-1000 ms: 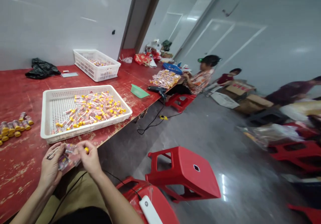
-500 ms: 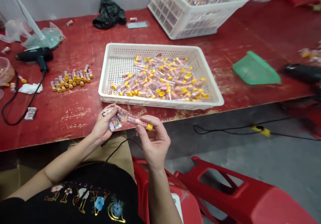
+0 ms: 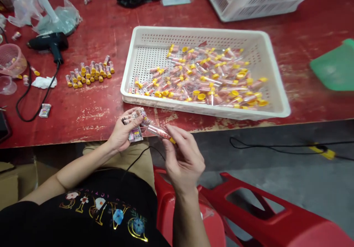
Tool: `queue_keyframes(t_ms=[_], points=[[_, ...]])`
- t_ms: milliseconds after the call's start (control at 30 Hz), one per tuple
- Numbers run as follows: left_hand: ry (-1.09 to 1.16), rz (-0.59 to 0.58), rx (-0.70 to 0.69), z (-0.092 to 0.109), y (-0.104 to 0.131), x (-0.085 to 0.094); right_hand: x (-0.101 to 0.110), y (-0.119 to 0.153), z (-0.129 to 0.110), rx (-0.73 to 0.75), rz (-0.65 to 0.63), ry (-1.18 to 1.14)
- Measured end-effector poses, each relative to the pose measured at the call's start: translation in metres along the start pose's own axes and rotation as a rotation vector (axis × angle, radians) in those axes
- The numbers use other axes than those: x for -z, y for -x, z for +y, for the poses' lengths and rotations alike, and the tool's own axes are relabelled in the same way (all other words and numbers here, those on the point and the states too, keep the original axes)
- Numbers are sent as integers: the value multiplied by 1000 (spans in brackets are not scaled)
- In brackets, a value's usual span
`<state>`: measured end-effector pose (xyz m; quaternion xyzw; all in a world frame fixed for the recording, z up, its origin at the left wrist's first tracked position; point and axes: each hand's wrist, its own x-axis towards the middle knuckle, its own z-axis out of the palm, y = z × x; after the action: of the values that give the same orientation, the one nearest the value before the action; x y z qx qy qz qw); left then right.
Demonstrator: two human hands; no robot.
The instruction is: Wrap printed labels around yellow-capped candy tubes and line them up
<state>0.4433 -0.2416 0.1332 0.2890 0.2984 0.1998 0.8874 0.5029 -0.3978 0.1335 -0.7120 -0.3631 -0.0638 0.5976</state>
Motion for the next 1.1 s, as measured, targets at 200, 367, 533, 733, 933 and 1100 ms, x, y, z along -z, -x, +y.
queue_keyframes(t_ms=[200, 367, 533, 733, 933, 1100], points=[[73, 49, 45, 0, -5, 9, -7, 6, 0, -220, 102, -257], [72, 10, 109, 1, -2, 14, -13, 7, 11, -256, 99, -325], [-18, -11, 107, 0, 3, 18, -16, 5, 19, -423, 14, -361], [-42, -23, 122, -8, 8, 18, -29, -3, 15, -154, -119, -36], [122, 149, 57, -5, 2, 13, -31, 3, 14, -252, -90, -99], [139, 193, 143, -2, 0, 10, -22, 8, 19, -465, 26, -384]])
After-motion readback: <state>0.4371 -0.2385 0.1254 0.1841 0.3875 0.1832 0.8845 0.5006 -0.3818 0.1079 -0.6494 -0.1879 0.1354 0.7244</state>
